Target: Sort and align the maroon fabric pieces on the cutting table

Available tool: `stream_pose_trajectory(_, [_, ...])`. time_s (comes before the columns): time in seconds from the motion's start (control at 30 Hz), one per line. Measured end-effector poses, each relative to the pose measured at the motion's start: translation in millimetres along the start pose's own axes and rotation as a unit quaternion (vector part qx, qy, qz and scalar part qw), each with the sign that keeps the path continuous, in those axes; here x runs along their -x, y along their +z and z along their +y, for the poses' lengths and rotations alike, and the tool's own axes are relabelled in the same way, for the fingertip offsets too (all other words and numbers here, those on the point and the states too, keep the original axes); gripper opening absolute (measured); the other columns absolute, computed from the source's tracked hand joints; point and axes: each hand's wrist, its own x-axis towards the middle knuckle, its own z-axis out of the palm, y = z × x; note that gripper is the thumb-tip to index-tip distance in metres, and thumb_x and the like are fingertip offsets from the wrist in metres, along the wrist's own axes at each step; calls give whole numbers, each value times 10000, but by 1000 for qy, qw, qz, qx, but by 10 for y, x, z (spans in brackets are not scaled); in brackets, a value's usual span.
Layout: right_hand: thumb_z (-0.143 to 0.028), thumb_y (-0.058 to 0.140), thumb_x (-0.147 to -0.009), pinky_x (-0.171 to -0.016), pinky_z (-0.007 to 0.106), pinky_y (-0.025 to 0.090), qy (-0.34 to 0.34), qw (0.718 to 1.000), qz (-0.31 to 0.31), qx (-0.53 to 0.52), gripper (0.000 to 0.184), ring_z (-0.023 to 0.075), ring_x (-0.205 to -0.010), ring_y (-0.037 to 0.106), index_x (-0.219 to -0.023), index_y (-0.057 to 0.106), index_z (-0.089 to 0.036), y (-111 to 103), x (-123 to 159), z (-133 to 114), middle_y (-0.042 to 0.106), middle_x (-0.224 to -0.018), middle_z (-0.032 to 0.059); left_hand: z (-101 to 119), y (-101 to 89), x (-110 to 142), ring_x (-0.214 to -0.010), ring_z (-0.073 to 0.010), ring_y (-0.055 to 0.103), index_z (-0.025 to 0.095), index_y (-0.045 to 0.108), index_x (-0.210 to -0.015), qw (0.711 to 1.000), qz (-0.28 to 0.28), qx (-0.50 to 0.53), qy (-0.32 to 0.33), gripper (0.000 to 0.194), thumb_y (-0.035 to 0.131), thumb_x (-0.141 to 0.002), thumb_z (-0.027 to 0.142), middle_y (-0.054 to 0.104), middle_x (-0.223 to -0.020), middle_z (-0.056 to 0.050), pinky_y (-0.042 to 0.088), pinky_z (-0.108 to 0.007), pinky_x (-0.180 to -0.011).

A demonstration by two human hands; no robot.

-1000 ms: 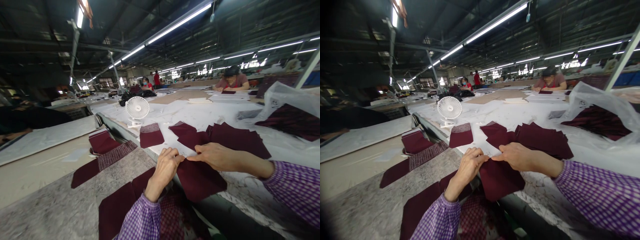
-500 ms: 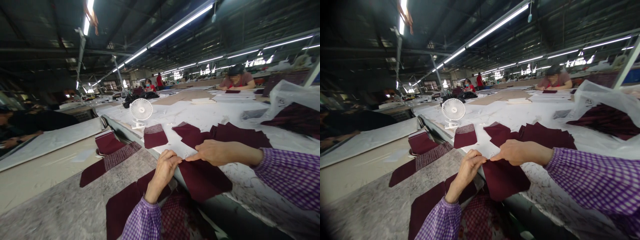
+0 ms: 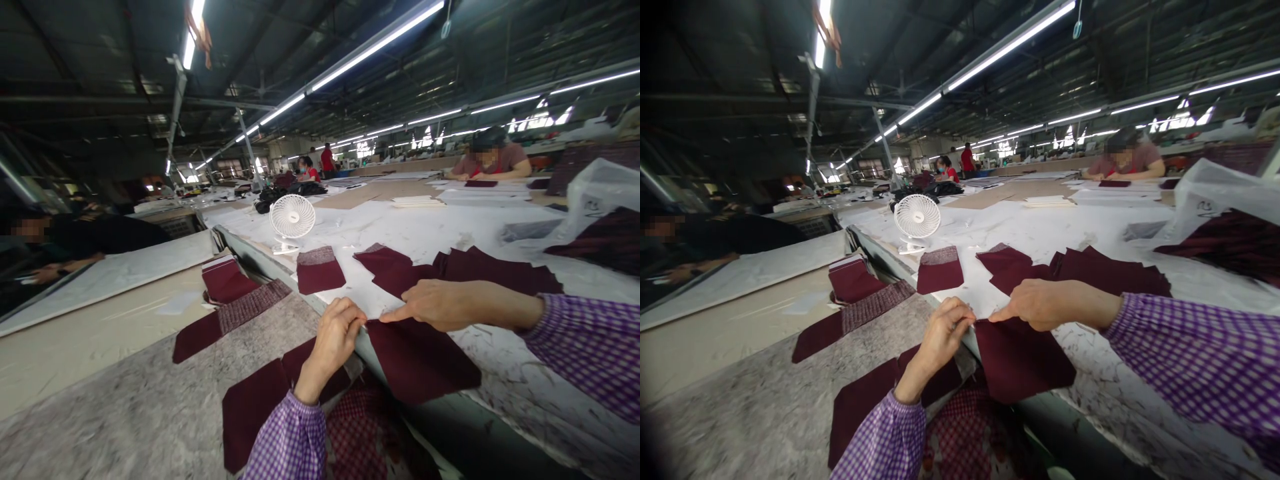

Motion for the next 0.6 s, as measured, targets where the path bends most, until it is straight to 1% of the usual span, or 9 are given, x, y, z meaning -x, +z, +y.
stream_pose_trajectory(0.1, [83, 454, -680, -570, 261, 276, -6, 999, -34, -1, 771, 153, -632, 477, -1364, 500, -269, -96, -39, -14, 611, -692, 9, -19, 22, 64, -824, -189, 505, 174, 647, -884, 995, 15, -83, 57, 258, 403, -960, 216, 609, -858, -64, 420, -326, -760])
stream_pose_trajectory(0.17, [79, 451, -678, -568, 255, 285, 0, 999, -52, -12, 784, 145, -609, 460, -1378, 484, -273, -151, -70, -27, 611, -687, 8, -28, 26, 91, -814, -189, 501, 183, 651, -938, 989, 15, -126, 79, 277, 376, -967, 200, 616, -870, -65, 417, -329, -752])
stream_pose_trajectory(0.23, [76, 442, -676, -562, 252, 286, 4, 999, -50, -17, 789, 140, -585, 437, -1376, 486, -286, -200, -98, -52, 584, -649, -4, -36, 9, 99, -811, -190, 507, 193, 653, -981, 985, 6, -145, 93, 281, 372, -965, 183, 623, -880, -65, 417, -333, -753])
stream_pose_trajectory(0.3, [79, 426, -678, -553, 255, 279, 5, 999, -36, -9, 784, 140, -559, 411, -1361, 505, -299, -250, -121, -90, 541, -598, -16, -49, -33, 98, -833, -190, 526, 198, 656, -998, 987, -8, -124, 97, 279, 380, -964, 182, 635, -903, -66, 424, -333, -767])
stream_pose_trajectory(0.4, [70, 403, -705, -526, 261, 249, 10, 1000, -25, 10, 766, 142, -527, 382, -1354, 510, -322, -292, -139, -147, 502, -561, -22, -84, -122, 97, -888, -179, 571, 185, 662, -964, 998, -27, 0, 64, 257, 406, -962, 206, 647, -952, -68, 455, -306, -792])
stream_pose_trajectory(0.47, [56, 407, -730, -512, 263, 226, 11, 1000, -15, 23, 762, 138, -514, 381, -1374, 480, -344, -258, -138, -172, 510, -563, -25, -107, -166, 103, -895, -170, 594, 170, 657, -927, 997, -15, 76, 22, 229, 434, -953, 215, 652, -949, -67, 471, -291, -800])
stream_pose_trajectory(0.53, [27, 444, -769, -513, 265, 222, 13, 999, 8, 28, 718, 134, -518, 411, -1378, 469, -352, -155, -127, -182, 541, -583, -25, -121, -183, 109, -872, -172, 597, 164, 653, -896, 996, 16, 90, -10, 189, 472, -934, 204, 657, -902, -57, 471, -299, -801])
stream_pose_trajectory(0.6, [-52, 500, -827, -541, 262, 260, 34, 997, 64, 16, 594, 146, -589, 489, -1354, 500, -324, -13, -111, -176, 606, -676, 0, -123, -172, 105, -851, -179, 585, 167, 654, -872, 997, 45, 63, -22, 160, 501, -913, 179, 658, -852, -46, 462, -311, -792])
